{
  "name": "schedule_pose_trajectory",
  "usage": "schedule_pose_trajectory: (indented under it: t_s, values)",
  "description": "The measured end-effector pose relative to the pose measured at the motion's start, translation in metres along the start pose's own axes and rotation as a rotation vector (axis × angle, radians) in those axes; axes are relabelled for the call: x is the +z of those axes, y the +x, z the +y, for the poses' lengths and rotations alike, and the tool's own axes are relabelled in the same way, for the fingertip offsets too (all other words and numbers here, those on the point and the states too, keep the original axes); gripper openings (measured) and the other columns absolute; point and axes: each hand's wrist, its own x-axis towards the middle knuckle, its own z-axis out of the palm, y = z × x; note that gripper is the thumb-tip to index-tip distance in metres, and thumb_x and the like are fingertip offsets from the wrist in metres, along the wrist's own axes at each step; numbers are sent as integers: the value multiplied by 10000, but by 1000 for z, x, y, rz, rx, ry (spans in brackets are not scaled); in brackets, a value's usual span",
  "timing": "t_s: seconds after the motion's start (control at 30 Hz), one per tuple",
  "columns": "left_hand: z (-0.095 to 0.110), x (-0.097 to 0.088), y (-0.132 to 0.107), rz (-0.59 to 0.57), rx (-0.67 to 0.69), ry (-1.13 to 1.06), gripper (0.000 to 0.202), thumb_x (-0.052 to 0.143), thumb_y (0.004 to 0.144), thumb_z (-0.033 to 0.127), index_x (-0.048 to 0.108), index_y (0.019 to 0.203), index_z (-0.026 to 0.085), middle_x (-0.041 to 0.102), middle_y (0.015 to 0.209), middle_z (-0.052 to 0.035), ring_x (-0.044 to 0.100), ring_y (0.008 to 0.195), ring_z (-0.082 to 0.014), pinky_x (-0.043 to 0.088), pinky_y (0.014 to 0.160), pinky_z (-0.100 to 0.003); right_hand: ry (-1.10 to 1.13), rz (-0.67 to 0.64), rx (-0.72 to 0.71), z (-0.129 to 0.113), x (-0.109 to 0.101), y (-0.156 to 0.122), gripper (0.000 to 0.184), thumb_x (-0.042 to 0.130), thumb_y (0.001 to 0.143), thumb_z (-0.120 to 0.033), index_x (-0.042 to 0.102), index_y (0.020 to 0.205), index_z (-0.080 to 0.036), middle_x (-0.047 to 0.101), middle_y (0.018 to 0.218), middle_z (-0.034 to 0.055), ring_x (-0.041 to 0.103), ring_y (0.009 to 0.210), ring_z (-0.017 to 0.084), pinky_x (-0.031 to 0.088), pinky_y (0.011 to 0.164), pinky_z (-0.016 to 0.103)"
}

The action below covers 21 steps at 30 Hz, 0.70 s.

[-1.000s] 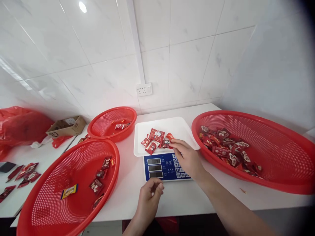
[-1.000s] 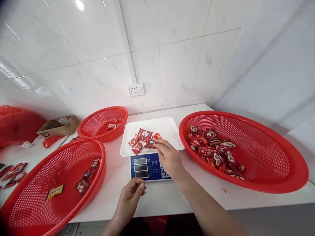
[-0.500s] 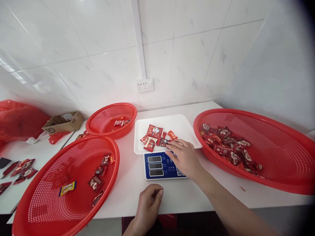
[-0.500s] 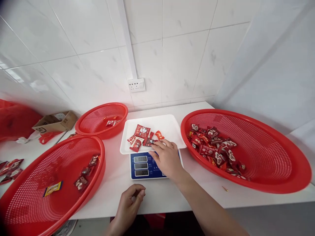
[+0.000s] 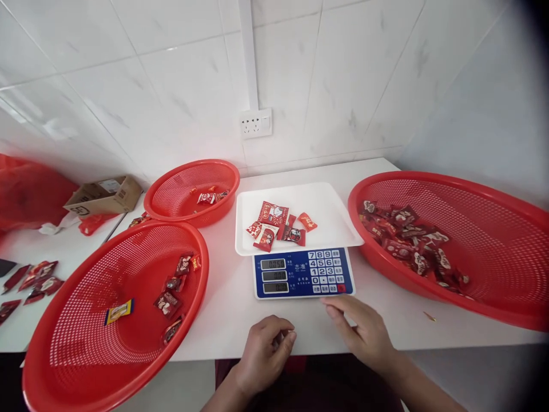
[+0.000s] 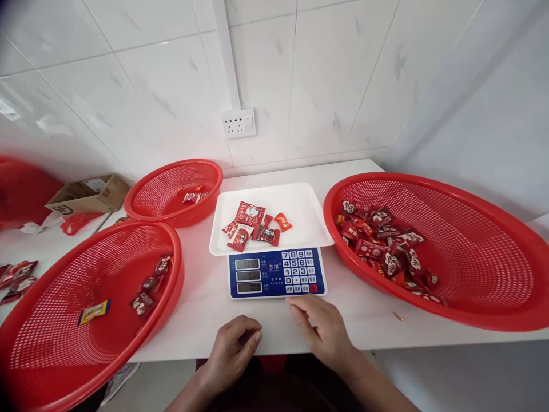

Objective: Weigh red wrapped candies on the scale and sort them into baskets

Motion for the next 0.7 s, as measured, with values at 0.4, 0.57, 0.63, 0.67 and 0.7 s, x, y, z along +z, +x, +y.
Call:
schedule_pose_trajectory:
  t_s: [0.4,0.57,0.63,0.67,0.7]
  values:
    - [15,-33,25,267,161,232,126,490,878,233,597,927,187,637,855,-70,586,779,-170,492,705,-288,148,-375,261,5,21,-31,276,393,925,-289,650,891,-193,676,765,52,627,663,149,507,606,258]
    - [19,-56,64,397,245,580,321,522,873,301,513,1174,193,526,1208,-128,444,1160,-263,391,967,-440,190,-378,283,5,18,-30,280,390,923,-301,645,885,-192,664,743,44,613,636,143,492,578,250]
    - [20,-57,77,379,223,666,388,521,872,352,488,1222,187,478,1267,-136,364,1235,-291,340,1013,-481,204,-370,294,5,17,-30,276,392,924,-298,644,885,-191,661,744,43,611,637,141,488,577,248]
    - [21,-56,82,366,206,697,411,518,873,370,481,1237,184,474,1268,-138,347,1247,-300,320,1023,-499,212,-362,297,6,17,-30,275,394,924,-299,643,886,-189,660,741,42,610,635,140,487,576,247]
    - [21,-55,86,355,188,722,425,513,875,381,476,1249,183,481,1257,-139,344,1247,-306,300,1030,-517,221,-353,300,6,17,-30,274,396,924,-301,643,886,-187,657,737,41,609,633,139,486,576,245]
